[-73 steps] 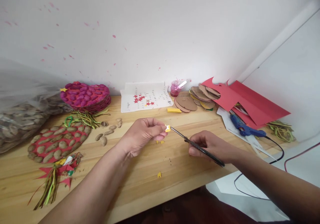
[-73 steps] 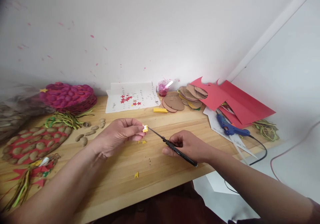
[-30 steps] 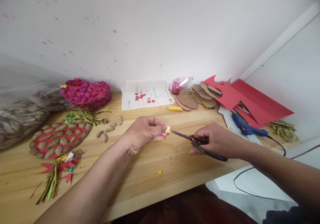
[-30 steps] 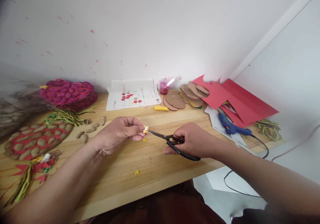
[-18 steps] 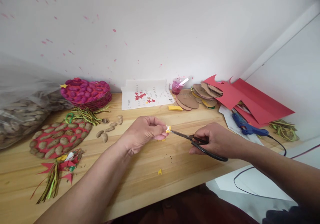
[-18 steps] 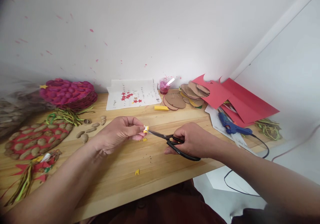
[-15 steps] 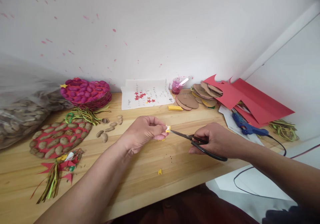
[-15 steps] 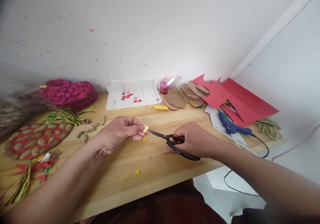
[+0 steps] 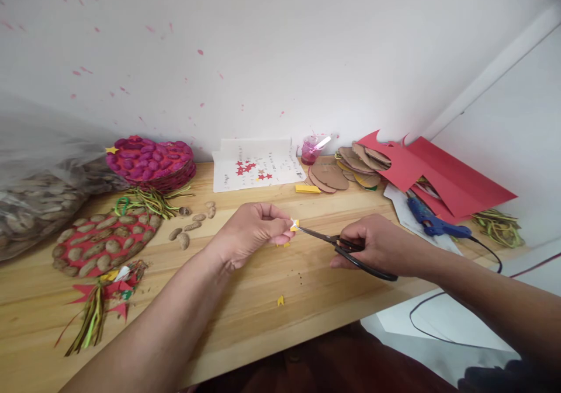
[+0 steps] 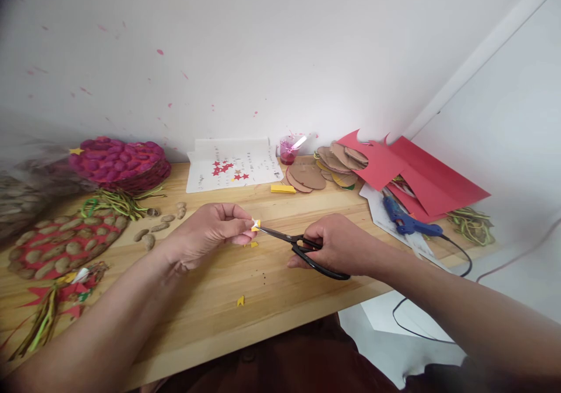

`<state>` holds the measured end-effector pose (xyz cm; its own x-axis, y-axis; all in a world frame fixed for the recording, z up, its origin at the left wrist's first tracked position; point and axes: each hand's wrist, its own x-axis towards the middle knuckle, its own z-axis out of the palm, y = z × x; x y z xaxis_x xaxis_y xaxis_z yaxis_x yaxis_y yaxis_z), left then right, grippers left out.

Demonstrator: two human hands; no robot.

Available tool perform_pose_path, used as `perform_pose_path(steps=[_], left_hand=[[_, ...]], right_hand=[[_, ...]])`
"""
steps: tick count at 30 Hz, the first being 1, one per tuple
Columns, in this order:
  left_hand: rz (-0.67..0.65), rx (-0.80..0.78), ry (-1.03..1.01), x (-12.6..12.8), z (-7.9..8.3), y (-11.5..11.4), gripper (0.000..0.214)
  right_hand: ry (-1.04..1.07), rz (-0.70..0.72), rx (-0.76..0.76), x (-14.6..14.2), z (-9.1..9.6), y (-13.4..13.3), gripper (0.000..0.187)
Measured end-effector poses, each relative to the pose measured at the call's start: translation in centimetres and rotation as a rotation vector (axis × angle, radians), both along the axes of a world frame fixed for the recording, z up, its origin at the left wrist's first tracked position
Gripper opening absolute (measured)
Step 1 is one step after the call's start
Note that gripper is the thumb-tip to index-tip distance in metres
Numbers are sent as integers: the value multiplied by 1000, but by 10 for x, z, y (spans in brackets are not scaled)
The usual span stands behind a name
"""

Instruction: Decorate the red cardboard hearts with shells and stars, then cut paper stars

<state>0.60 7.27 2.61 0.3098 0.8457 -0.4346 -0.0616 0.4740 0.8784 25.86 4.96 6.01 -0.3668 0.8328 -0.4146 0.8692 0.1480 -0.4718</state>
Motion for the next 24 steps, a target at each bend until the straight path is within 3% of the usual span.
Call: perform_pose_path(steps=[24], left_hand=[[-6,40,17,2,-6,1,9]], right_hand=[[-78,82,161,-2,-4,2,47]])
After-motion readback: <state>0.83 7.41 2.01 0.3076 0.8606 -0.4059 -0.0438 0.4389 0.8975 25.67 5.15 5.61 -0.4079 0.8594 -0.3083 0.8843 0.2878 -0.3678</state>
